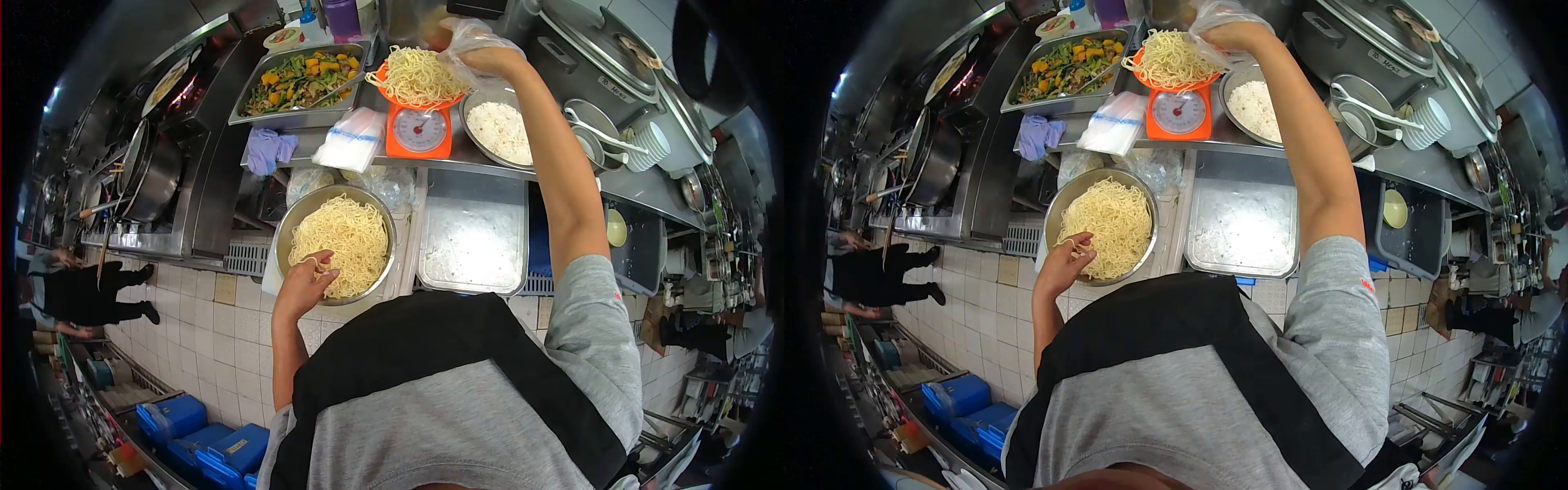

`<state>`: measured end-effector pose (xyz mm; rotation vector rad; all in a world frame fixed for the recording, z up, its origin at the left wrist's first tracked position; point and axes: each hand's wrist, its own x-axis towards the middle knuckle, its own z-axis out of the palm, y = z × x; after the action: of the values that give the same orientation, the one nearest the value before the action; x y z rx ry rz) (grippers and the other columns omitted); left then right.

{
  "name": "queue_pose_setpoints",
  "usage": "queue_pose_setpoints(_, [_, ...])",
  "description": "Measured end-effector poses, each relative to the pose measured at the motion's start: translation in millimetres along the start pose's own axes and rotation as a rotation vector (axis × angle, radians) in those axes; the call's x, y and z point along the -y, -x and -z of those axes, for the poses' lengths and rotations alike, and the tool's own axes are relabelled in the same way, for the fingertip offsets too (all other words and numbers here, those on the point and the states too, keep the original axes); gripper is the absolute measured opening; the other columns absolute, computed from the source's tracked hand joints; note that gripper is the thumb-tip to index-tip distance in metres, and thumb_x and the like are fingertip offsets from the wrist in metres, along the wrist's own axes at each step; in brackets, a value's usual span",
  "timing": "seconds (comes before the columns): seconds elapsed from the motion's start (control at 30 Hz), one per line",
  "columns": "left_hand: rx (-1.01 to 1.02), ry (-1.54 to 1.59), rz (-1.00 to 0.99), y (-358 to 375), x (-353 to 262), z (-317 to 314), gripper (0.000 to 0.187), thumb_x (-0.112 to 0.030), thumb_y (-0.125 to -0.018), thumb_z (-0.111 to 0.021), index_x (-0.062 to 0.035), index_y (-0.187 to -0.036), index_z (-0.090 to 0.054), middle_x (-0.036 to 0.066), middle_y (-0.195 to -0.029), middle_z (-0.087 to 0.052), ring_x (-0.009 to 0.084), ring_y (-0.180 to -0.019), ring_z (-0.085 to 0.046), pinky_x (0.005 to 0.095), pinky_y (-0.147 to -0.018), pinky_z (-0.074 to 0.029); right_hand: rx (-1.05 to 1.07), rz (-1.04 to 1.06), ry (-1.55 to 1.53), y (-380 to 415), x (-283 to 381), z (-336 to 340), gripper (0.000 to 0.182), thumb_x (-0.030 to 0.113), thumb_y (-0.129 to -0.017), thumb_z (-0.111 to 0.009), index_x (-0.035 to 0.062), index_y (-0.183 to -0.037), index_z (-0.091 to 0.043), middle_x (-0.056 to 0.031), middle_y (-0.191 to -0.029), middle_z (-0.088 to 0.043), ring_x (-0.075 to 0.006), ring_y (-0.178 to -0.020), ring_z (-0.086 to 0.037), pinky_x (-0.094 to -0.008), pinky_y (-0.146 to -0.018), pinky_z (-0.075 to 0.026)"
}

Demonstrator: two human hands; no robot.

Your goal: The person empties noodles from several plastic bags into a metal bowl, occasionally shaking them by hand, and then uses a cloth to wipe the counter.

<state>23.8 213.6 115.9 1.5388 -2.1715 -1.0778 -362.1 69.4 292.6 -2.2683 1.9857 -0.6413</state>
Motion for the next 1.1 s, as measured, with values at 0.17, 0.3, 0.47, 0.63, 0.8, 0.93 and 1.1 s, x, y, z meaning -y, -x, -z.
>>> queue_pose_setpoints(0.17, [0.294,0.608,-0.222,-25.2,-5.9,28.5,0.024,-0.016,-0.086,-0.059,-0.0036,-0.107,-0.058,0.008,-0.09,-0.063,0.0124,-0.079,-0.06,0.0251,-0.072,-0.048,-0.348,-0.223,0.049,28.6,43.4,12.4,0.049,0.027,-0.078,-0.06,0.0068,-0.12,-0.049,-0.0158,-0.115,-0.055,-0.0286,-0.103,-0.055,-0.034,-0.09,-0.043])
queue_pose_setpoints(0.3, [0.456,0.361,0.217,-62.6,21.4,-6.1,0.026,-0.028,-0.083,-0.06,-0.005,-0.094,-0.06,0.008,-0.081,-0.064,0.0188,-0.071,-0.063,0.0278,-0.063,-0.049,-0.195,0.055,-0.149,51.7,75.6,-71.0,0.022,0.022,-0.08,-0.05,0.0085,-0.09,-0.063,-0.0172,-0.088,-0.063,-0.0315,-0.087,-0.061,-0.0364,-0.081,-0.048])
queue_pose_setpoints(0.47, [0.254,-0.33,-0.099,-45.1,24.4,9.6,0.034,-0.031,-0.075,-0.068,-0.0044,-0.094,-0.064,0.015,-0.093,-0.061,0.0308,-0.084,-0.06,0.038,-0.075,-0.047,0.606,0.117,-0.144,113.2,125.5,-198.4,0.026,0.015,-0.066,-0.062,0.0073,-0.09,-0.061,-0.0202,-0.086,-0.063,-0.0321,-0.081,-0.063,-0.038,-0.071,-0.05])
queue_pose_setpoints(0.63, [0.178,-0.565,-0.187,-28.2,57.6,23.7,0.036,-0.031,-0.075,-0.068,-0.0049,-0.1,-0.064,0.016,-0.114,-0.055,0.03,-0.106,-0.053,0.0386,-0.088,-0.043,0.331,0.192,0.034,154.2,162.1,-270.7,0.035,0.019,-0.06,-0.068,0.0052,-0.092,-0.061,-0.0171,-0.08,-0.064,-0.0314,-0.08,-0.064,-0.0386,-0.071,-0.05])
queue_pose_setpoints(0.8, [0.055,-0.369,-0.186,-14.9,83.2,28.6,0.038,-0.027,-0.076,-0.067,-0.0046,-0.106,-0.062,0.016,-0.117,-0.053,0.0333,-0.106,-0.052,0.0385,-0.089,-0.043,0.437,-0.069,-0.072,154.8,149.5,-319.2,0.021,0.021,-0.073,-0.059,0.0076,-0.087,-0.067,-0.0176,-0.086,-0.065,-0.0314,-0.082,-0.064,-0.0378,-0.071,-0.051])
queue_pose_setpoints(0.93, [0.005,-0.31,-0.181,-9.7,102.4,32.5,0.036,-0.024,-0.076,-0.066,-0.0044,-0.106,-0.06,0.015,-0.117,-0.053,0.0325,-0.107,-0.052,0.0383,-0.089,-0.043,0.606,-0.096,-0.044,139.5,165.3,-263.7,0.021,0.018,-0.073,-0.058,0.0071,-0.09,-0.066,-0.0177,-0.086,-0.065,-0.031,-0.083,-0.064,-0.0384,-0.072,-0.051])
queue_pose_setpoints(1.1, [0.006,-0.199,-0.163,-8.3,113.3,32.8,0.032,-0.02,-0.077,-0.066,-0.0047,-0.104,-0.06,0.015,-0.112,-0.056,0.0331,-0.105,-0.053,0.0387,-0.088,-0.043,0.372,0.015,-0.045,128.2,177.8,-218.4,0.026,0.018,-0.076,-0.059,0.0085,-0.099,-0.063,-0.0181,-0.093,-0.064,-0.0327,-0.085,-0.063,-0.0396,-0.075,-0.051])
